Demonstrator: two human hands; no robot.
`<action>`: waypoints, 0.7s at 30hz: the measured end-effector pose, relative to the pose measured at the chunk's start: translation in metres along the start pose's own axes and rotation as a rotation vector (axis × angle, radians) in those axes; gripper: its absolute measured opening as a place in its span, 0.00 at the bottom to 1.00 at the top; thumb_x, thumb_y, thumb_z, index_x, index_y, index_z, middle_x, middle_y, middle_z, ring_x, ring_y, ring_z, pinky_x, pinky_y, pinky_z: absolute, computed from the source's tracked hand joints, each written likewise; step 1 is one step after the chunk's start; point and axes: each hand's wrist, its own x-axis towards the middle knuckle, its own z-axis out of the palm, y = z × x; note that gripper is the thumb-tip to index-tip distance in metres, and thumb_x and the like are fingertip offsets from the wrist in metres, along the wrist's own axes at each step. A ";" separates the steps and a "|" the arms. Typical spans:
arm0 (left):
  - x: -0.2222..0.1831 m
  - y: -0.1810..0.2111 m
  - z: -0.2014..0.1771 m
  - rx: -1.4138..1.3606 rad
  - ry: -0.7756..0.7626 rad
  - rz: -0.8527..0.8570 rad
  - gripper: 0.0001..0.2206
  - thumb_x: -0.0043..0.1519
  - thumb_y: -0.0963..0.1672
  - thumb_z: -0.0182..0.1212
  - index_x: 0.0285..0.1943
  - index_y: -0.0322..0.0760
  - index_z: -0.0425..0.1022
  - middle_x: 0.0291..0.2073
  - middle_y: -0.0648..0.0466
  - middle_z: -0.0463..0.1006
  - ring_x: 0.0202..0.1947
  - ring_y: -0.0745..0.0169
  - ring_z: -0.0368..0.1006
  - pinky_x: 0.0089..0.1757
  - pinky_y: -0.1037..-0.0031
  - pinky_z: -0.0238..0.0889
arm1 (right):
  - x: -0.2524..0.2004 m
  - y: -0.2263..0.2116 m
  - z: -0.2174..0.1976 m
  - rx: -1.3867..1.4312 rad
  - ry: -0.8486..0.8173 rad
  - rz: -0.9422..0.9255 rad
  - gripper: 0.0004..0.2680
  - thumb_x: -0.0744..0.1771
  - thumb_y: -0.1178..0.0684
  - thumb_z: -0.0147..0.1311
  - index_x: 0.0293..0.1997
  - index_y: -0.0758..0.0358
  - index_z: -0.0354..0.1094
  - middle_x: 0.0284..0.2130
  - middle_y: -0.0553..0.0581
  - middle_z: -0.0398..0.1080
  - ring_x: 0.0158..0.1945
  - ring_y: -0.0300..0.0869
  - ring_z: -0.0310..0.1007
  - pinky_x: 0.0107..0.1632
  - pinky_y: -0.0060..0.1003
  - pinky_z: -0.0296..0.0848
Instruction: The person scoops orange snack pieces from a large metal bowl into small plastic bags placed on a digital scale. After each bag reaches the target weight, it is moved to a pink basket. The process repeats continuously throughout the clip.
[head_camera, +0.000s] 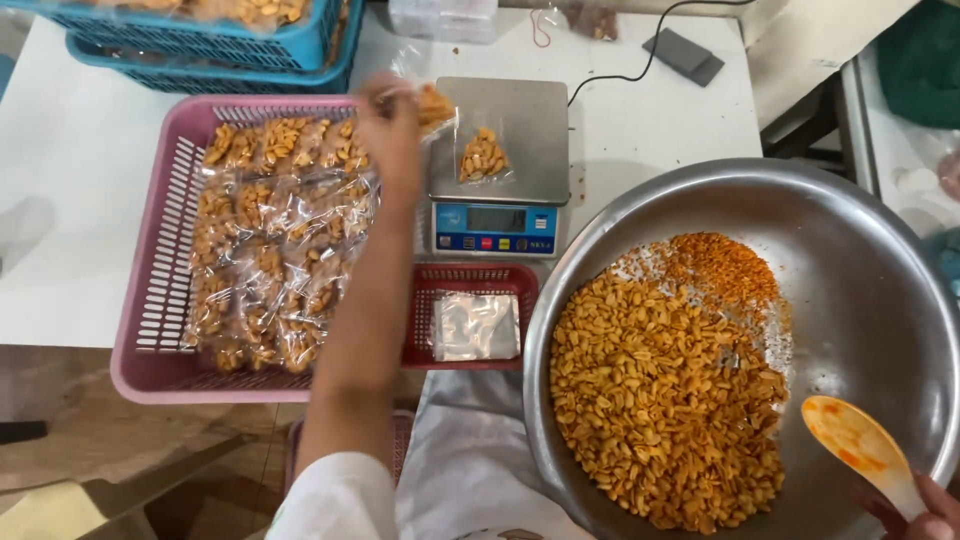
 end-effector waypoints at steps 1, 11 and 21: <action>0.010 0.015 -0.013 0.044 0.018 -0.076 0.18 0.61 0.39 0.60 0.61 0.41 0.68 0.41 0.50 0.78 0.37 0.62 0.78 0.37 0.74 0.80 | 0.003 0.028 -0.001 0.025 0.039 -0.136 0.19 0.84 0.60 0.22 0.79 1.01 0.46 0.68 0.96 0.53 0.49 0.82 0.61 0.54 0.64 0.66; -0.054 0.046 -0.108 0.739 -0.503 0.014 0.09 0.72 0.43 0.44 0.56 0.35 0.64 0.51 0.44 0.80 0.44 0.40 0.79 0.39 0.51 0.74 | -0.008 -0.141 0.087 -0.221 0.307 0.139 0.08 0.75 0.54 0.56 0.60 0.61 0.76 0.51 0.53 0.75 0.52 0.35 0.72 0.50 0.24 0.66; -0.018 0.068 -0.135 0.254 -0.021 0.230 0.08 0.66 0.36 0.62 0.40 0.39 0.69 0.37 0.53 0.78 0.30 0.71 0.73 0.29 0.85 0.73 | -0.002 -0.116 0.081 -0.087 0.277 0.016 0.08 0.80 0.63 0.52 0.66 0.79 0.70 0.55 0.71 0.71 0.44 0.55 0.77 0.47 0.34 0.76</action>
